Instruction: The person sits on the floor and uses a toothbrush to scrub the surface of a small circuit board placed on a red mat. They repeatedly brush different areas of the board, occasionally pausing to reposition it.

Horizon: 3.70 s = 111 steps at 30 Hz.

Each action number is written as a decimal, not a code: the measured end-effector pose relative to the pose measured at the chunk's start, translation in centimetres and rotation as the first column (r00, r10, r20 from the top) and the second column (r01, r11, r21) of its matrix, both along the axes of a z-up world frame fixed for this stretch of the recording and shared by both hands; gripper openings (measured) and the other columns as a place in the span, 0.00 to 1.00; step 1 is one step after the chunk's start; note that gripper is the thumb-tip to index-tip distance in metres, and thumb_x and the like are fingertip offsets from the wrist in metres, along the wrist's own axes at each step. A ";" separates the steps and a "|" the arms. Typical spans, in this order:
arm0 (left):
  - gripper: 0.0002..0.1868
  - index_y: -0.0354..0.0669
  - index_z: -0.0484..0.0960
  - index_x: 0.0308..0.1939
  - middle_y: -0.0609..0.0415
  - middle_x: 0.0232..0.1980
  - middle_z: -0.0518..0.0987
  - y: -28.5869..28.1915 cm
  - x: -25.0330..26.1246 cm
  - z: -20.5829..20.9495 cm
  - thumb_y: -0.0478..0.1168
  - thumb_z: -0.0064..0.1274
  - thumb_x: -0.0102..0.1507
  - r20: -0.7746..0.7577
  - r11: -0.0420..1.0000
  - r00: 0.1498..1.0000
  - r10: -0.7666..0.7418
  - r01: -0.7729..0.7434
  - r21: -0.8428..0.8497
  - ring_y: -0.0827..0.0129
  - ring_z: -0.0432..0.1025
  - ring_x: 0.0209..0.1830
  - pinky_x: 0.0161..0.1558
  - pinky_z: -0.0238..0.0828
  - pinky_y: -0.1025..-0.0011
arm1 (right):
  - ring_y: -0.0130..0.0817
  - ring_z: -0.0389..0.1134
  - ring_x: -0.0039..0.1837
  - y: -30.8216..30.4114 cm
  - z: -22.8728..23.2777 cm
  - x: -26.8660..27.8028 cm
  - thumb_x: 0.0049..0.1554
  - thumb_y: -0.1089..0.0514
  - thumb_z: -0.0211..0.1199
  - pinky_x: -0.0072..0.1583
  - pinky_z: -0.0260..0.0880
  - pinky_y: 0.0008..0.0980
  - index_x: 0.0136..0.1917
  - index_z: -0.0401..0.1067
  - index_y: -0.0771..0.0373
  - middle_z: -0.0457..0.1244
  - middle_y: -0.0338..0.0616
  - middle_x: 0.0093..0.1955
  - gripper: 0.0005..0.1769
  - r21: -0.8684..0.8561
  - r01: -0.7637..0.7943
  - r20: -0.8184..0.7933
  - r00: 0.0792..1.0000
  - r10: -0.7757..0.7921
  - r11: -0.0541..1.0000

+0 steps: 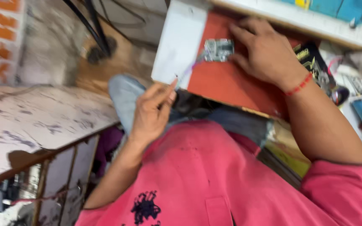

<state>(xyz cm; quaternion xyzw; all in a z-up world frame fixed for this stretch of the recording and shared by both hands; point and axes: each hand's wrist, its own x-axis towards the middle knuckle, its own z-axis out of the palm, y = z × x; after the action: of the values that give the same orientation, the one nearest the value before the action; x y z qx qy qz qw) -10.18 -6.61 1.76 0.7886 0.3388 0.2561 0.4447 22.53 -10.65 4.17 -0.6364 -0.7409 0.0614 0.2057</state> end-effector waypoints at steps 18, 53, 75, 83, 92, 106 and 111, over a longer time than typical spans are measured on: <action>0.28 0.39 0.77 0.67 0.51 0.31 0.78 -0.1 8.5 -0.1 0.35 0.51 0.62 -0.602 0.764 0.781 0.166 0.285 0.579 0.63 0.75 0.18 0.22 0.72 0.65 | 0.41 0.69 0.46 0.2 -3.2 -1.4 0.53 0.49 0.80 0.48 0.70 0.40 0.54 0.81 0.61 0.67 0.45 0.53 0.21 0.062 0.147 -0.173 0.976 -0.134 0.987; 0.23 0.36 0.81 0.60 0.57 0.25 0.78 -4.0 11.1 0.5 0.39 0.50 0.61 -0.644 0.716 0.712 0.280 0.292 0.634 0.70 0.75 0.17 0.16 0.69 0.70 | 0.35 0.70 0.45 -0.2 -3.5 -0.2 0.51 0.55 0.84 0.48 0.72 0.33 0.56 0.81 0.64 0.66 0.46 0.50 0.23 -0.051 0.107 -0.229 0.966 -0.116 0.993; 0.25 0.35 0.80 0.63 0.53 0.29 0.80 -3.7 8.7 -0.2 0.38 0.50 0.62 -0.617 0.728 0.744 0.258 0.270 0.630 0.66 0.78 0.19 0.21 0.73 0.69 | 0.32 0.66 0.45 0.0 -3.8 -1.0 0.52 0.56 0.82 0.49 0.72 0.32 0.63 0.79 0.64 0.62 0.44 0.55 0.27 0.026 0.067 -0.266 0.962 -0.057 0.997; 0.27 0.32 0.80 0.62 0.55 0.27 0.80 -2.8 9.2 -0.1 0.39 0.52 0.60 -0.608 0.720 0.744 0.278 0.257 0.645 0.68 0.77 0.20 0.20 0.72 0.70 | 0.31 0.66 0.46 0.3 -4.1 -0.9 0.54 0.58 0.81 0.50 0.71 0.32 0.59 0.81 0.64 0.63 0.42 0.53 0.22 0.030 0.067 -0.269 0.961 -0.056 0.997; 0.24 0.36 0.81 0.62 0.56 0.26 0.79 -2.7 9.1 0.4 0.38 0.51 0.62 -0.593 0.710 0.751 0.292 0.245 0.660 0.69 0.76 0.18 0.19 0.70 0.72 | 0.33 0.67 0.44 0.1 -4.2 -0.8 0.58 0.57 0.81 0.47 0.68 0.34 0.59 0.81 0.63 0.62 0.44 0.46 0.18 0.016 0.055 -0.220 0.974 -0.050 0.998; 0.26 0.38 0.80 0.64 0.50 0.31 0.79 -0.8 6.5 1.5 0.36 0.51 0.60 -0.582 0.790 0.793 0.179 0.237 0.566 0.62 0.75 0.17 0.18 0.71 0.65 | 0.35 0.68 0.45 -0.1 -4.9 0.1 0.56 0.56 0.79 0.47 0.69 0.34 0.55 0.81 0.62 0.64 0.41 0.43 0.15 0.085 0.026 -0.098 0.995 -0.017 0.996; 0.26 0.35 0.79 0.64 0.49 0.31 0.78 -1.7 7.3 1.0 0.35 0.51 0.61 -0.602 0.776 0.787 0.134 0.295 0.558 0.62 0.75 0.17 0.20 0.72 0.63 | 0.37 0.68 0.44 0.8 -3.0 -1.0 0.54 0.54 0.77 0.45 0.68 0.37 0.55 0.80 0.60 0.63 0.42 0.46 0.17 0.067 0.006 -0.103 0.995 0.001 0.998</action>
<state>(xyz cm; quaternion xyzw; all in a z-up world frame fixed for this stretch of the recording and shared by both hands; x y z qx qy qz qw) -2.92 -8.27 2.81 0.9436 0.3229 0.0641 0.0341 21.56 -9.85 1.18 -0.6261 -0.7300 0.0692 0.2651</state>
